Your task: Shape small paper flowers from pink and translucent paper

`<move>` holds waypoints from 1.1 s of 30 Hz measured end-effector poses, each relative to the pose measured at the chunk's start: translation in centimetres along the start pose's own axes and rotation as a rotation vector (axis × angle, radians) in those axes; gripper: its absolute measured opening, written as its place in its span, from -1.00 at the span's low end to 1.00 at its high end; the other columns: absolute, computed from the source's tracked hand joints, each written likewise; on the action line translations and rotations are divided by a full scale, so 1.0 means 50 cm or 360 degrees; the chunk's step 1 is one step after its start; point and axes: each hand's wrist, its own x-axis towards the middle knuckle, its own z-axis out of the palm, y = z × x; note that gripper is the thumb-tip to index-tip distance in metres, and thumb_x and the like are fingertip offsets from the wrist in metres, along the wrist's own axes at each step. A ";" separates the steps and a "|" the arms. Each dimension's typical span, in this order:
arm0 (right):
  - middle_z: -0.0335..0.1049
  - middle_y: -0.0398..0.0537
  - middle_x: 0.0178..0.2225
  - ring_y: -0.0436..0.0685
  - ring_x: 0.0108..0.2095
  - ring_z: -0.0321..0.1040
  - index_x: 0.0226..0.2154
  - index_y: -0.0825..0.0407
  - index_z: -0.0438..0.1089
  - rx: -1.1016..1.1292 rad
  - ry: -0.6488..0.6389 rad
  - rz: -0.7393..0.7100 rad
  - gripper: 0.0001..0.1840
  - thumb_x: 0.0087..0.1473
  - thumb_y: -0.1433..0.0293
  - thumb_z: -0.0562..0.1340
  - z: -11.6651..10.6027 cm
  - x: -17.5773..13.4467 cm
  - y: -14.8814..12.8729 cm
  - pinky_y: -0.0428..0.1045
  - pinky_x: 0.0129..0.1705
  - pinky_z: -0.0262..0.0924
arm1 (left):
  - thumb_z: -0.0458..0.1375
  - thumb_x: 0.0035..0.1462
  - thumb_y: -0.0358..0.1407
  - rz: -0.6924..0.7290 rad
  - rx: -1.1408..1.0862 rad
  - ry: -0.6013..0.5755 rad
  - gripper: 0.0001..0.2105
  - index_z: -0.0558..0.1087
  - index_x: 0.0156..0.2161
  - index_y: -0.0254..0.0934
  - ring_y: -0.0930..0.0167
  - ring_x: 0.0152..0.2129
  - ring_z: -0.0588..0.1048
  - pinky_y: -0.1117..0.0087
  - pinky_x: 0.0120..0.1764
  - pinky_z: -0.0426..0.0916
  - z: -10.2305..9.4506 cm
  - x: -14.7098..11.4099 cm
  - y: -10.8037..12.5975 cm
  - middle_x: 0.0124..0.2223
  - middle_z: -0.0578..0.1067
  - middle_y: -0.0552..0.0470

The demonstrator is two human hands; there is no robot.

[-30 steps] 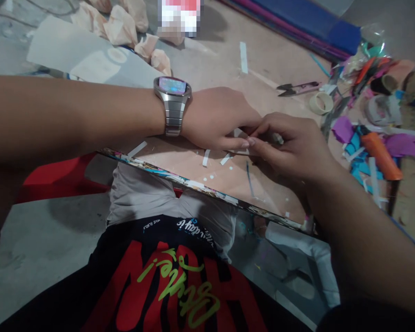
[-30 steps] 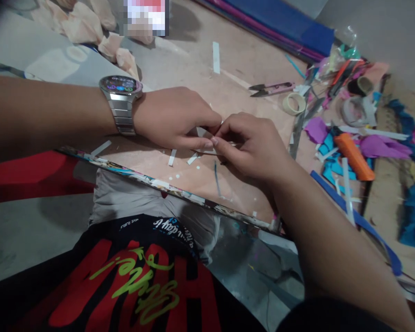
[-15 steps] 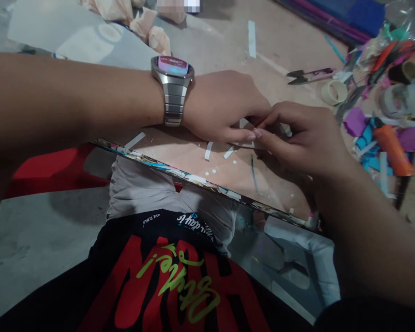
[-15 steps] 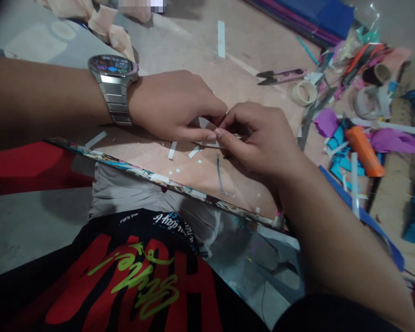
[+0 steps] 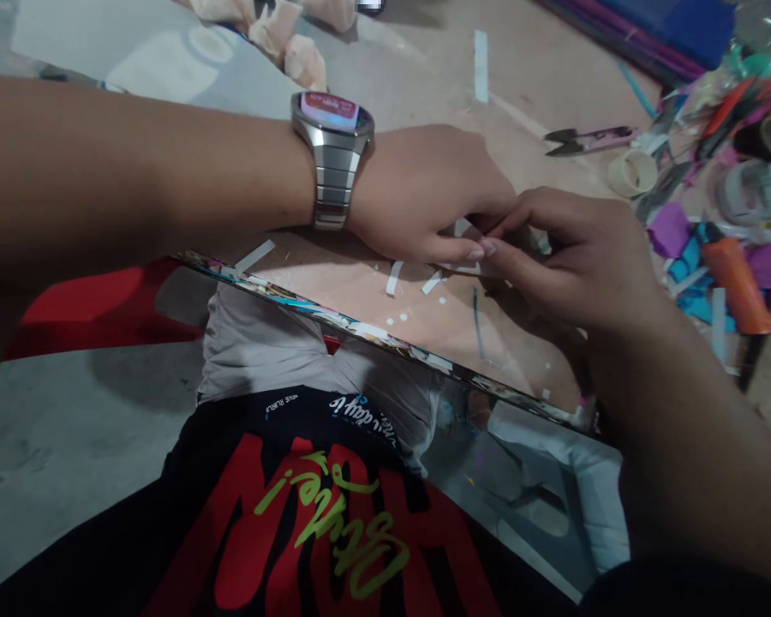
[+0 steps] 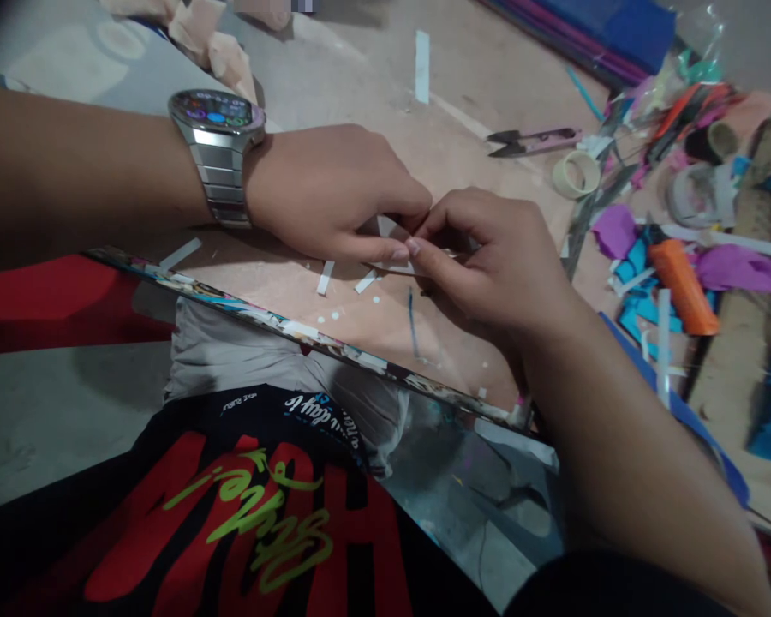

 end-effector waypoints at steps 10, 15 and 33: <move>0.57 -0.14 -0.36 0.02 -0.38 0.45 -0.36 -0.02 0.46 -0.0007 -0.0007 -0.0034 -0.82 0.23 0.26 0.35 0.000 0.004 -0.003 -0.05 -0.38 0.14 | 0.01 0.30 -0.10 0.0013 0.0028 0.0033 -0.61 0.63 -0.05 -0.20 0.10 -0.22 0.61 0.15 -0.15 0.32 0.006 0.001 -0.004 -0.26 0.67 -0.14; 0.56 -0.16 -0.39 0.01 -0.41 0.43 -0.37 -0.02 0.46 0.0000 -0.0004 -0.0035 -0.81 0.23 0.26 0.36 -0.001 0.004 -0.001 -0.05 -0.41 0.12 | 0.01 0.31 -0.09 0.0015 0.0029 0.0028 -0.61 0.63 -0.04 -0.19 0.11 -0.18 0.61 0.15 -0.11 0.34 0.004 -0.001 -0.003 -0.24 0.67 -0.14; 0.55 -0.16 -0.39 0.01 -0.43 0.40 -0.36 -0.03 0.44 -0.0019 -0.0005 -0.0026 -0.81 0.25 0.25 0.34 -0.002 0.001 -0.001 -0.05 -0.42 0.12 | -0.04 0.21 -0.03 -0.0053 -0.0137 -0.0016 -0.47 0.65 0.05 -0.19 0.05 -0.05 0.55 0.05 0.05 0.25 0.006 0.003 -0.006 -0.09 0.68 -0.19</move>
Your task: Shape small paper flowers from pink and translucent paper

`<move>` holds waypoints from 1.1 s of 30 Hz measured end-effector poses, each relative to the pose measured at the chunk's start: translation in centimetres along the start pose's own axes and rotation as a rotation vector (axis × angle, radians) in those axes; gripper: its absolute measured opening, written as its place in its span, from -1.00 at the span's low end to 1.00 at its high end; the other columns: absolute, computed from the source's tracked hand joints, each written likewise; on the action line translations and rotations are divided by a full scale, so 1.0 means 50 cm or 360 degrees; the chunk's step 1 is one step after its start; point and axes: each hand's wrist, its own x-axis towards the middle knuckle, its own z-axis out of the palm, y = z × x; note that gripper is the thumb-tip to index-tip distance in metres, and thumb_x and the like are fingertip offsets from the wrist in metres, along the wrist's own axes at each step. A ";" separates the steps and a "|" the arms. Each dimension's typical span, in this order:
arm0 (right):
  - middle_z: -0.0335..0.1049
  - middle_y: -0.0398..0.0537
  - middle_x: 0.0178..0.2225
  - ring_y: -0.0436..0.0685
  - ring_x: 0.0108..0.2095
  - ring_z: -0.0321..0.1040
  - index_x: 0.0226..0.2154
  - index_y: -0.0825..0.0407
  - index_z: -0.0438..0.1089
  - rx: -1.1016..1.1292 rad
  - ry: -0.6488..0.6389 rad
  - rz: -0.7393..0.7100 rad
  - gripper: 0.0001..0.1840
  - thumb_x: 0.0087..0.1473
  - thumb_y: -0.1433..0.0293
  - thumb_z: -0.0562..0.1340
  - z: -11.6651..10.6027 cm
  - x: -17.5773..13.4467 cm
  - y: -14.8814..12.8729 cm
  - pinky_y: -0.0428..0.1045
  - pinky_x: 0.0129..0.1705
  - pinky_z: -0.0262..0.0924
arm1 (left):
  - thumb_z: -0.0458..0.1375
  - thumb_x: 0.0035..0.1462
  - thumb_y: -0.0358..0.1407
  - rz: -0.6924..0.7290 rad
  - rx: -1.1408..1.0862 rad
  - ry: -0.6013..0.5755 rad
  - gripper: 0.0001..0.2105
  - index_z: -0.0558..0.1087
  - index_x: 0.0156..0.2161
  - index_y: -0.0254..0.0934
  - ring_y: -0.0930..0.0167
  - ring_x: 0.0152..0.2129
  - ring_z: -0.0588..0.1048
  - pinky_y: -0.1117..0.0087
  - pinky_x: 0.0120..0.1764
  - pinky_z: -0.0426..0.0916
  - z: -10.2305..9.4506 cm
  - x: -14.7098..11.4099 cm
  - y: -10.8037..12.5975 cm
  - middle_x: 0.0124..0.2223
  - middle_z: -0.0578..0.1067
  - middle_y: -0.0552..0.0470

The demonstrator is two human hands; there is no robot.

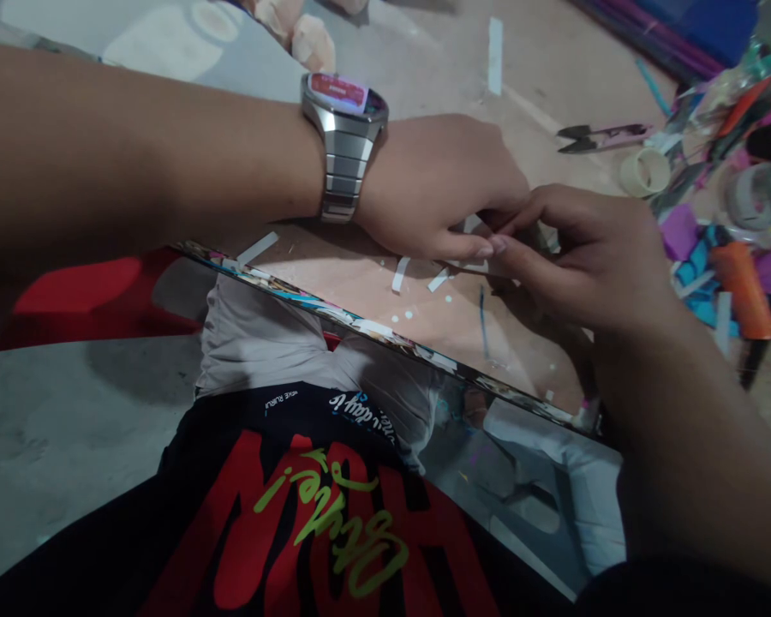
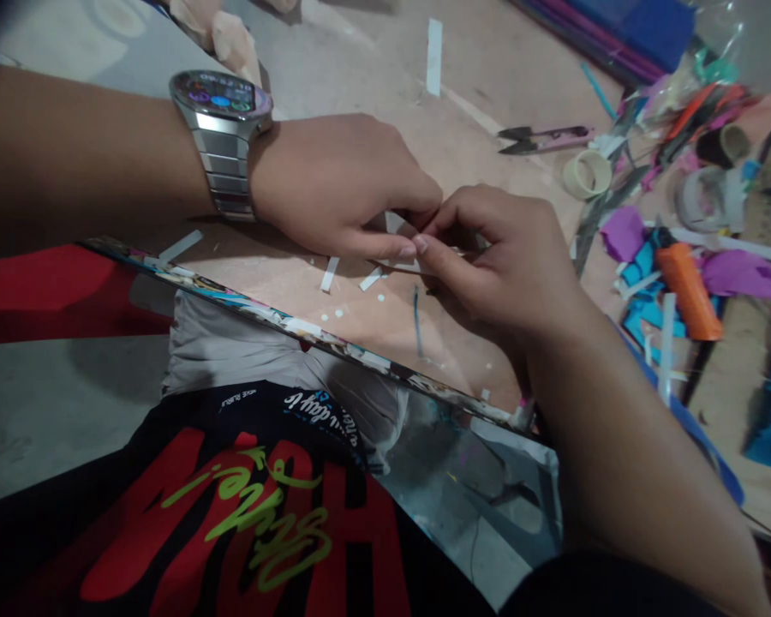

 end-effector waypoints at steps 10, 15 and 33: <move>0.57 -0.11 -0.39 0.08 -0.42 0.45 -0.39 -0.05 0.44 0.0029 0.0030 0.0021 -0.77 0.23 0.20 0.37 0.003 0.002 -0.003 0.00 -0.42 0.23 | -0.07 0.24 -0.01 0.0060 0.0122 -0.0002 -0.46 0.64 0.04 -0.21 0.06 -0.14 0.55 0.10 -0.06 0.28 -0.001 0.002 -0.003 -0.12 0.69 -0.21; 0.56 -0.07 -0.41 0.13 -0.44 0.44 -0.39 -0.07 0.46 0.0008 0.0026 0.0048 -0.73 0.23 0.13 0.36 0.003 0.002 -0.004 0.04 -0.44 0.25 | -0.08 0.19 0.03 0.0047 0.0082 -0.0010 -0.41 0.65 0.07 -0.17 0.00 -0.12 0.54 0.03 -0.02 0.25 0.001 0.003 -0.007 -0.11 0.69 -0.20; 0.57 -0.08 -0.42 0.07 -0.46 0.40 -0.39 -0.02 0.48 0.0028 0.0053 0.0043 -0.75 0.21 0.19 0.39 0.006 -0.001 -0.002 0.00 -0.45 0.18 | -0.08 0.27 0.02 0.0042 0.0141 -0.0054 -0.46 0.63 0.06 -0.18 -0.02 -0.11 0.55 -0.05 0.00 0.33 -0.009 -0.001 0.004 -0.11 0.67 -0.21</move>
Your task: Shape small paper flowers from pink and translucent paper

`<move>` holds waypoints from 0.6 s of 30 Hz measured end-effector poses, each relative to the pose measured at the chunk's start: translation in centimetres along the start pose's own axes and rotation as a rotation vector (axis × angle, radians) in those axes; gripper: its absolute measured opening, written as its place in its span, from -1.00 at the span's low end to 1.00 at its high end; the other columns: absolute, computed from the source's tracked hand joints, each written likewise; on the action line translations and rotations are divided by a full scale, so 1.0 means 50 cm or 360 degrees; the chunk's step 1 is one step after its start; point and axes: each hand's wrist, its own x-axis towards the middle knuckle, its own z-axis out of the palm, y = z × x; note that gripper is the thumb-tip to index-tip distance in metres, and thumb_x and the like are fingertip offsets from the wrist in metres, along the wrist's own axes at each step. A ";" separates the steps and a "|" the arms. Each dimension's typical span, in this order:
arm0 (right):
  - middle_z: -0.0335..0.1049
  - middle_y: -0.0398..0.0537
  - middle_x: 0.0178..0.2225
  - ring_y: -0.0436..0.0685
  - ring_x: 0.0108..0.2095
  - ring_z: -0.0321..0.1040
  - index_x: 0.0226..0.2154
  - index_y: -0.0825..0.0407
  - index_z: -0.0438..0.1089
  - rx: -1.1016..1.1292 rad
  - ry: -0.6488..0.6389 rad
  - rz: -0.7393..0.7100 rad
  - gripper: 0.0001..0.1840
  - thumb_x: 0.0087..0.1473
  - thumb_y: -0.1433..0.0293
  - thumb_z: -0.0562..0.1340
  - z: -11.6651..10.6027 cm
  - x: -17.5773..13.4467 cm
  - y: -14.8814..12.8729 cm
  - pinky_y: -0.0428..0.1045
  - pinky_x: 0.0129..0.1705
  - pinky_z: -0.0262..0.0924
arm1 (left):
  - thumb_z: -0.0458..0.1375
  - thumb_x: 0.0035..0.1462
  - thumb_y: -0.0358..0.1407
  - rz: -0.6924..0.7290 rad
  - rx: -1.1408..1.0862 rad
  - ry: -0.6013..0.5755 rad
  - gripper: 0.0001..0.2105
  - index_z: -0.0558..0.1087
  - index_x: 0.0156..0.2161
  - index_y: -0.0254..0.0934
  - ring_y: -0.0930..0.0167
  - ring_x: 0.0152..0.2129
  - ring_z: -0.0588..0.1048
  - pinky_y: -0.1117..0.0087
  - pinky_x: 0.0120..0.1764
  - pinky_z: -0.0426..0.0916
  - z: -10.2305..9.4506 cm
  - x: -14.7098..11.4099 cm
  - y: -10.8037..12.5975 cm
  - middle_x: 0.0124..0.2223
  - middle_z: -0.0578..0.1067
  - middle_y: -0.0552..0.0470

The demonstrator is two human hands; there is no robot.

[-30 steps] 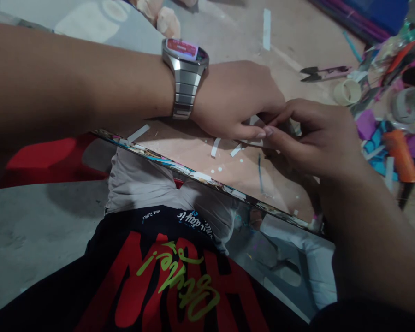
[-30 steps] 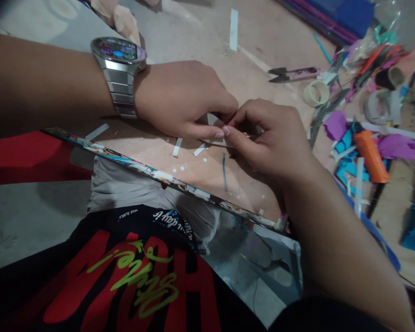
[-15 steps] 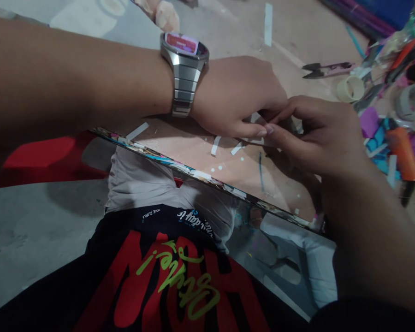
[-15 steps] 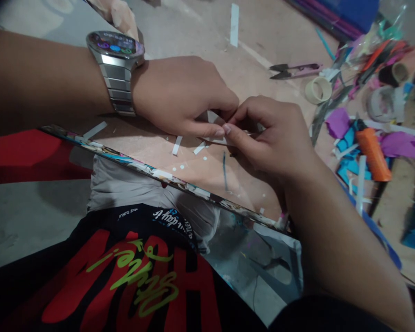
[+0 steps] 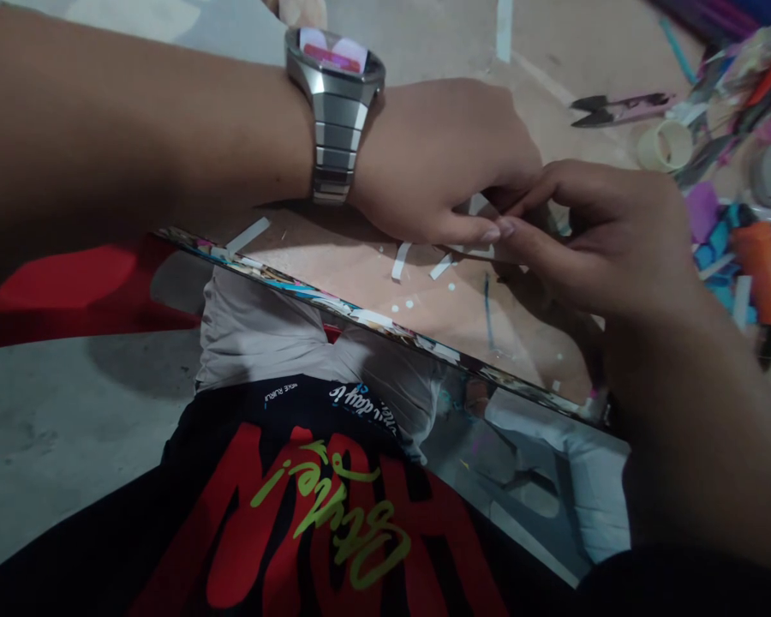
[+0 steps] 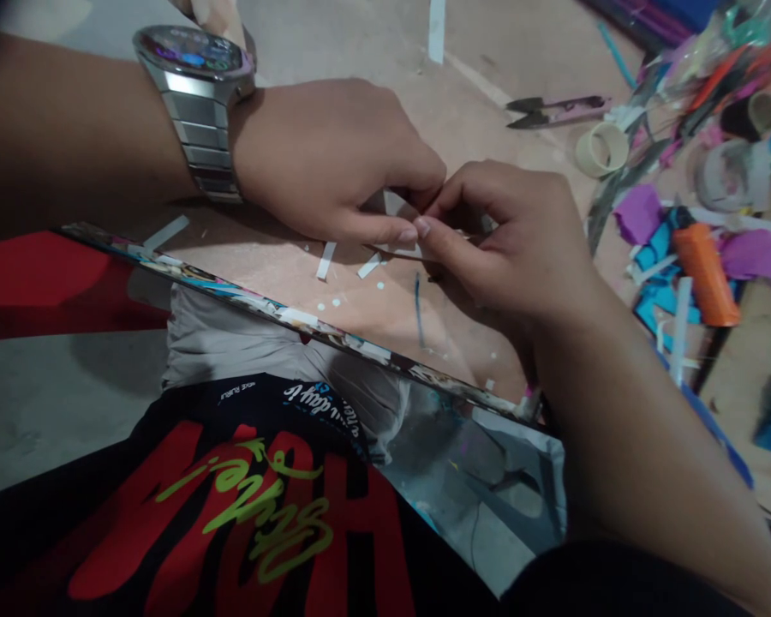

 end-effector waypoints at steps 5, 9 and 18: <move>0.57 -0.08 -0.42 0.05 -0.46 0.41 -0.38 -0.01 0.49 -0.0003 -0.0009 0.0023 -0.73 0.24 0.16 0.36 -0.001 0.001 0.000 0.00 -0.45 0.17 | -0.05 0.26 -0.01 0.0003 -0.0017 0.0018 -0.48 0.63 0.07 -0.18 -0.05 -0.10 0.56 -0.08 0.01 0.32 0.000 0.000 0.000 -0.09 0.67 -0.22; 0.54 -0.10 -0.45 0.03 -0.48 0.37 -0.38 0.01 0.48 -0.0008 -0.0018 -0.0002 -0.71 0.24 0.16 0.37 -0.002 0.001 0.001 -0.01 -0.46 0.13 | -0.05 0.26 -0.01 0.0031 -0.0025 0.0026 -0.47 0.64 0.04 -0.23 -0.11 -0.05 0.56 -0.09 0.01 0.33 0.001 0.000 0.001 -0.10 0.66 -0.27; 0.56 -0.09 -0.42 0.04 -0.45 0.41 -0.39 0.01 0.47 0.0030 0.0011 0.0001 -0.79 0.21 0.27 0.39 0.002 -0.001 -0.002 -0.01 -0.45 0.13 | -0.05 0.28 -0.01 0.0039 0.0000 0.0022 -0.48 0.63 0.03 -0.25 -0.06 -0.10 0.56 -0.04 -0.02 0.32 -0.003 -0.001 0.003 -0.11 0.66 -0.27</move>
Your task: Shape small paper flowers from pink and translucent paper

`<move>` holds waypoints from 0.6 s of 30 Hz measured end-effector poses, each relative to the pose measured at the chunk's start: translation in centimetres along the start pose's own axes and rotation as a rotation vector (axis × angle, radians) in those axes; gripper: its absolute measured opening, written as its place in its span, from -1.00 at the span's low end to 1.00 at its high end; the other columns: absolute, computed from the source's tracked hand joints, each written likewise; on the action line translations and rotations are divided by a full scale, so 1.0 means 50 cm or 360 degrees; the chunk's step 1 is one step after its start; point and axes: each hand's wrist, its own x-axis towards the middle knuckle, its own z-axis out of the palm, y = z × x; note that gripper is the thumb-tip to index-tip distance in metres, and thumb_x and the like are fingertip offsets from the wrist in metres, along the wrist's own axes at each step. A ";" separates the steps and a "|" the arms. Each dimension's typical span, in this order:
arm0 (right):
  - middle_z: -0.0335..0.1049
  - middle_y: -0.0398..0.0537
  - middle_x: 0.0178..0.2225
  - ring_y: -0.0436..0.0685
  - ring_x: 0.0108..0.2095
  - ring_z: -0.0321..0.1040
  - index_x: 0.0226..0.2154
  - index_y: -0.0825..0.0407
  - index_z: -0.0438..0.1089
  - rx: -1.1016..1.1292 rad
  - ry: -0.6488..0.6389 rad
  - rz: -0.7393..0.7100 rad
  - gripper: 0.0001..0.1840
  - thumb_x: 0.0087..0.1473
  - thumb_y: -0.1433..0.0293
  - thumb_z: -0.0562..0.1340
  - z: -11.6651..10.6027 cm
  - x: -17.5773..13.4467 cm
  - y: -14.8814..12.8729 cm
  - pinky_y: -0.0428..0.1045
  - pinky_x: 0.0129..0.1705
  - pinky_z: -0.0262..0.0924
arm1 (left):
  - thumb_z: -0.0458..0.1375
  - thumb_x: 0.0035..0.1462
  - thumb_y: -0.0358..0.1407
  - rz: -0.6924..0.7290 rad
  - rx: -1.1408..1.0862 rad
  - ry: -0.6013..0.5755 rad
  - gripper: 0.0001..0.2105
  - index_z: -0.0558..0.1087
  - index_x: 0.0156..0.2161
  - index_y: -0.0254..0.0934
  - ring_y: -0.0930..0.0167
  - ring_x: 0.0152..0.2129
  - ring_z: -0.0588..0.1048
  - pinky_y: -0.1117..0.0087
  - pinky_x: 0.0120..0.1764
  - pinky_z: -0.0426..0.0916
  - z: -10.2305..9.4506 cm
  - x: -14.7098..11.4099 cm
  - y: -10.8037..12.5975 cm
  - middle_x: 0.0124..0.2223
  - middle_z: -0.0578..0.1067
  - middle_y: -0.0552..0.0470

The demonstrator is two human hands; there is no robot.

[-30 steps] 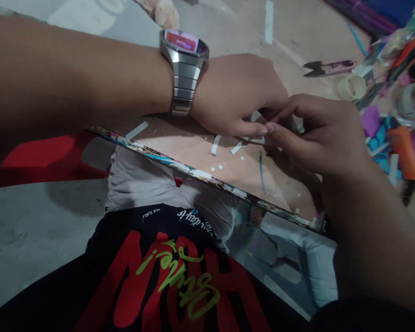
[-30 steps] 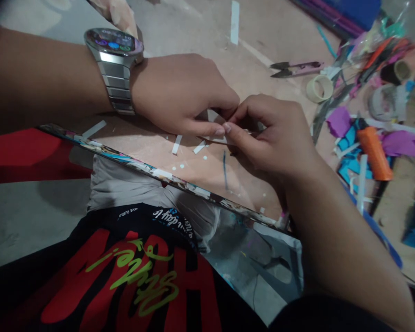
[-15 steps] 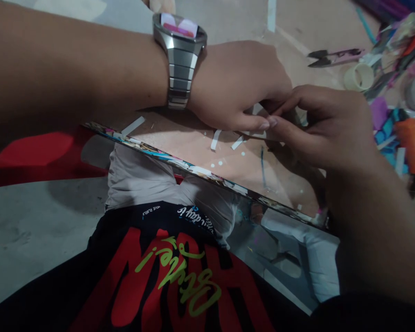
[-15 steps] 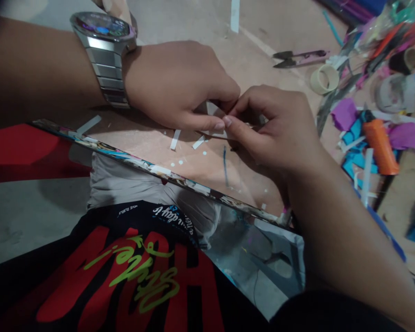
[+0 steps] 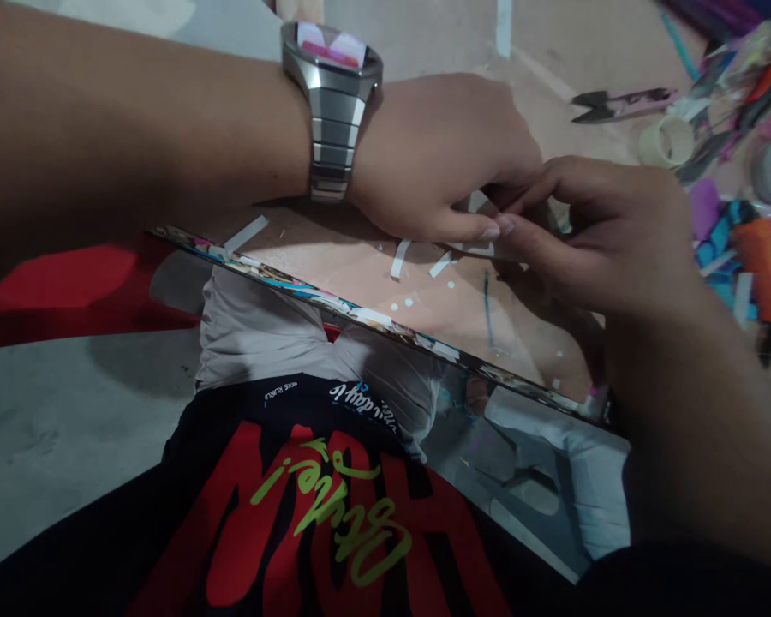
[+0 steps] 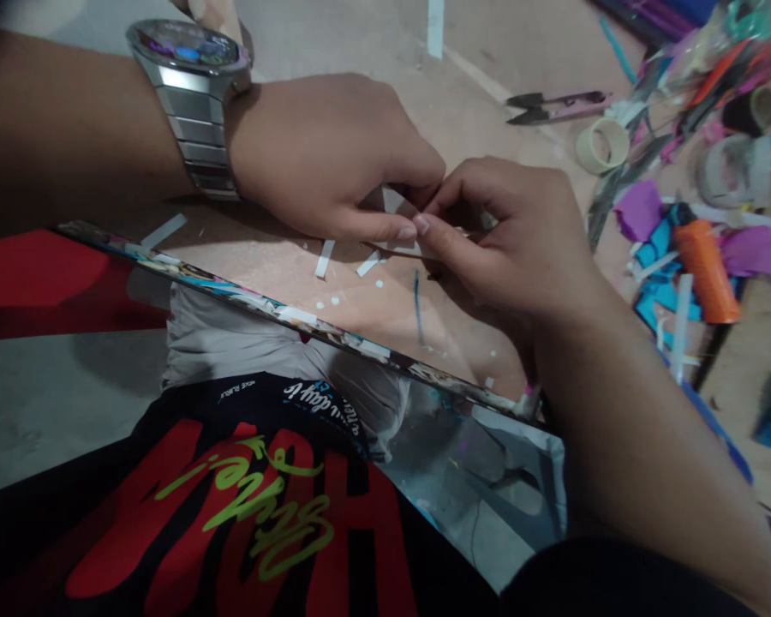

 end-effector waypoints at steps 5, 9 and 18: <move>0.57 -0.08 -0.39 0.09 -0.43 0.44 -0.39 -0.02 0.47 -0.0020 -0.0002 0.0004 -0.77 0.21 0.21 0.39 -0.003 0.001 0.002 0.01 -0.41 0.19 | -0.09 0.21 0.01 -0.0054 0.0012 -0.0023 -0.44 0.62 0.06 -0.16 -0.02 -0.11 0.53 0.00 -0.02 0.30 0.006 0.003 -0.007 -0.13 0.67 -0.18; 0.54 -0.11 -0.43 0.08 -0.45 0.42 -0.38 -0.03 0.46 -0.0029 -0.0044 0.0015 -0.75 0.22 0.17 0.38 -0.005 0.003 0.001 -0.01 -0.43 0.18 | -0.09 0.23 0.00 -0.0045 0.0031 -0.0006 -0.47 0.63 0.05 -0.12 0.05 -0.17 0.53 0.06 -0.07 0.31 0.007 0.003 -0.005 -0.19 0.68 -0.13; 0.52 -0.15 -0.43 0.03 -0.43 0.39 -0.37 -0.03 0.47 -0.0042 -0.0027 -0.0005 -0.77 0.22 0.19 0.37 -0.004 0.002 0.001 -0.03 -0.40 0.14 | -0.01 0.27 -0.19 -0.0051 0.0014 0.0022 -0.62 0.63 -0.07 -0.23 0.17 -0.28 0.56 0.21 -0.19 0.26 0.001 0.000 0.003 -0.20 0.67 -0.16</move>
